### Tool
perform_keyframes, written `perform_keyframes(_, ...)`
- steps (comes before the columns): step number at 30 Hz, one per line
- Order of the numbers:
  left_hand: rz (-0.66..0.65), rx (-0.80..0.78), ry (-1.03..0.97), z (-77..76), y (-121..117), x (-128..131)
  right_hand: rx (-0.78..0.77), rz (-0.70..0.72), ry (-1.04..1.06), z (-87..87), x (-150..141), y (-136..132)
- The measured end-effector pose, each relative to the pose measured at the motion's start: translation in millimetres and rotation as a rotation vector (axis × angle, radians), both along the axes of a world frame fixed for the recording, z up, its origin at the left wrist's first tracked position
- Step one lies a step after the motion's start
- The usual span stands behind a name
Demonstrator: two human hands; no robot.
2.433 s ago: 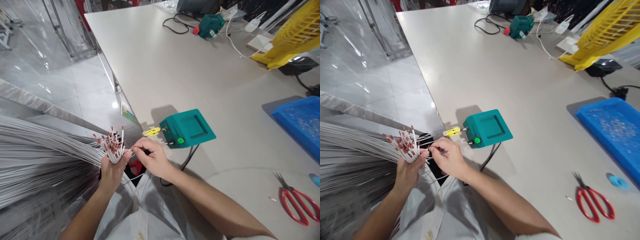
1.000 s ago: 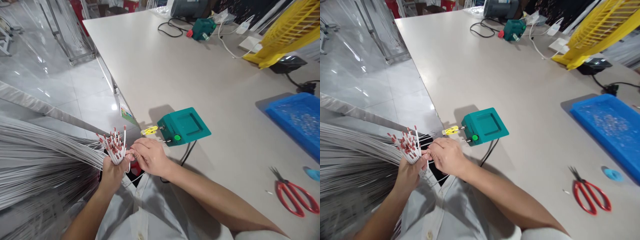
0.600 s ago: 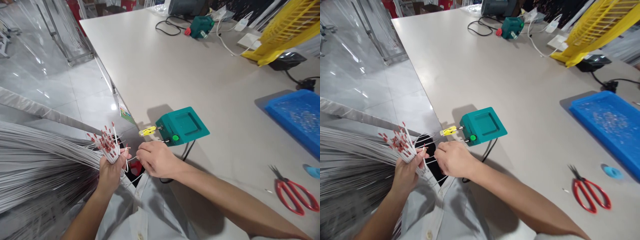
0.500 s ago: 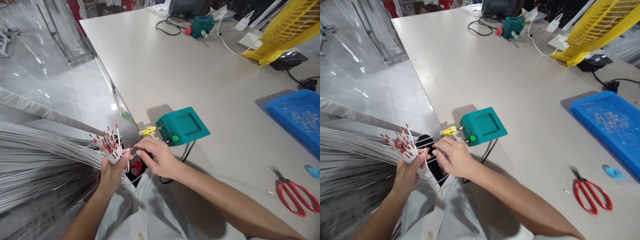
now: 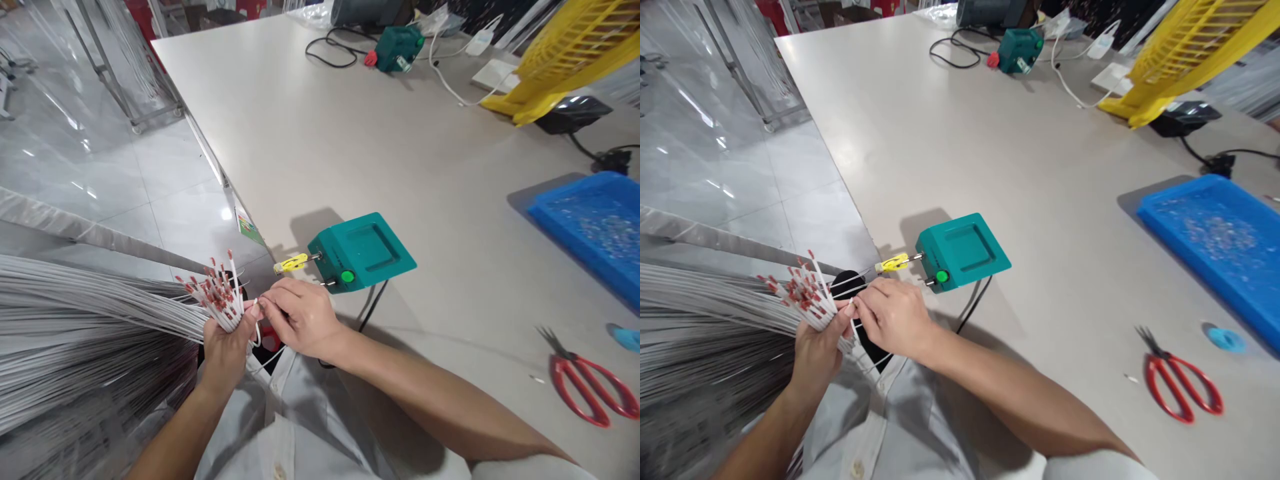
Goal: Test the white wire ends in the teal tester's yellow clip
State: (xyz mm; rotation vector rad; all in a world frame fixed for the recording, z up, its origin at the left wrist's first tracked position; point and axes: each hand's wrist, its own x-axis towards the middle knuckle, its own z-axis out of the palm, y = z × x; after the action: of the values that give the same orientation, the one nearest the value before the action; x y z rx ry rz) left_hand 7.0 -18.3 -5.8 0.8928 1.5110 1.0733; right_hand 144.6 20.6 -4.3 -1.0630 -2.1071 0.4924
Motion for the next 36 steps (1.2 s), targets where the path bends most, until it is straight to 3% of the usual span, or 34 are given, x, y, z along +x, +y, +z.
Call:
perform_keyframes(3, 0.078, -0.022, -0.006, -0.3, 2, -2, 0.065, 0.073, -0.03, -2.2, 5, -6)
perform_keyframes(6, 0.098, -0.023, -0.019, -3.3, 3, -3, -0.025, 0.027, 0.067, -0.4, 9, -6)
perform_keyframes(10, 0.013, -0.004, -0.049, -3.5, 1, 0, -0.232, -0.054, 0.194, 3.9, 9, 2)
perform_keyframes(17, -0.119, -0.02, -0.072, -4.5, 1, 3, -0.328, 0.069, 0.071, 8.1, 4, 9)
perform_keyframes(24, 0.026, -0.018, -0.206, -7.9, -4, 5, -0.146, 0.018, -0.074, 5.4, 7, -2)
perform_keyframes(27, 0.08, -0.017, -0.247, -6.4, -3, 3, -0.15, 0.026, -0.091, 4.1, 13, -4)
perform_keyframes(32, 0.004, 0.002, -0.168, -10.5, -3, 1, -0.235, -0.015, 0.075, 1.9, 16, 1)
perform_keyframes(36, -0.099, -0.01, -0.156, -13.2, -5, 1, -0.251, 0.092, 0.027, 1.4, 12, 7)
